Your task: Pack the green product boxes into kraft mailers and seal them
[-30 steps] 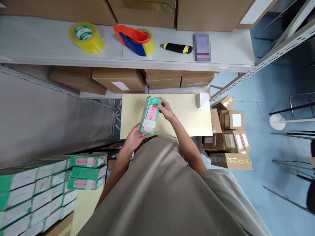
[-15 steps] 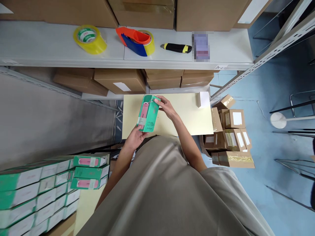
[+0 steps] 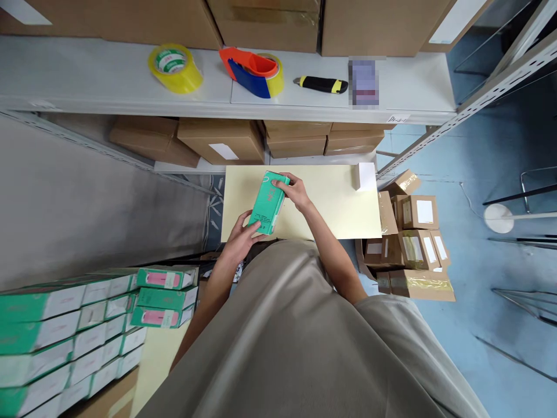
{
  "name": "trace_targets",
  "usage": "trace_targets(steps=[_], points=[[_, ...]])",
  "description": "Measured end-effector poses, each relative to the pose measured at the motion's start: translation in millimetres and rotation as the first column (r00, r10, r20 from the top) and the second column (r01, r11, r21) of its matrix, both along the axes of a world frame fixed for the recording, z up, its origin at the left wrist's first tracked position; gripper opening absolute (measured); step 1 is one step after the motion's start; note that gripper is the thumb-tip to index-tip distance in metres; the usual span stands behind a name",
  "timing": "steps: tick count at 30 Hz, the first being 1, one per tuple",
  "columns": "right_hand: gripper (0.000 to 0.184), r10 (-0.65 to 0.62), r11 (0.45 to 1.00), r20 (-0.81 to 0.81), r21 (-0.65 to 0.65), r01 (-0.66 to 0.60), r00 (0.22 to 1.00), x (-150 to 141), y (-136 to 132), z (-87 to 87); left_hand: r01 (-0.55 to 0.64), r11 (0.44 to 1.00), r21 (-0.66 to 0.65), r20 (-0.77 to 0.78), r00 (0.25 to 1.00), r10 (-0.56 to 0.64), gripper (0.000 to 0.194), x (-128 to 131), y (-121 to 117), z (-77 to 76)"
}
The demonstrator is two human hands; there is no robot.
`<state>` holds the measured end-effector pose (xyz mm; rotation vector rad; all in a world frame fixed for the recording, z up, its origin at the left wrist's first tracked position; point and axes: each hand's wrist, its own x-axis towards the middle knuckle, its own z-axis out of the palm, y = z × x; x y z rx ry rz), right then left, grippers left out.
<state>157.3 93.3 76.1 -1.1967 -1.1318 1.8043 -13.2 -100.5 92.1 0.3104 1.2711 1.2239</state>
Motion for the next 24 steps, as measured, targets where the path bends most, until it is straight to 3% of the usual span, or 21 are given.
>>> trace_targets(steps=[4, 9, 13, 16, 21, 24], points=[[0.070, 0.089, 0.995, -0.041, 0.043, -0.088, 0.995, 5, -4, 9.8, -0.039, 0.999, 0.008, 0.057, 0.998, 0.038, 0.065, -2, -5, -0.4], [0.063, 0.268, 0.960, -0.155, 0.119, -0.252, 0.951, 16, -6, 22.5, -0.116, 0.990, -0.076, 0.341, 0.930, 0.135, 0.033, -11, -14, -3.0], [0.060, 0.250, 0.968, -0.206, 0.059, -0.243, 0.946, 11, -6, 20.8, -0.139, 0.978, -0.156, 0.440, 0.877, 0.195, 0.029, -14, -20, -8.6], [0.056, 0.189, 0.982, -0.160, 0.034, -0.186, 0.969, 3, -7, 14.2, -0.153, 0.981, -0.119, 0.370, 0.910, 0.187, 0.032, -11, -22, -12.0], [0.053, 0.138, 0.988, -0.044, 0.069, -0.135, 0.989, -3, -12, 8.5, -0.125, 0.992, -0.019, 0.111, 0.986, 0.126, 0.067, -1, -24, -13.3], [0.053, 0.141, 0.988, -0.029, 0.073, -0.139, 0.990, -3, -16, 11.6, -0.143, 0.989, -0.034, -0.017, 0.990, 0.143, 0.071, 4, -22, -14.8]])
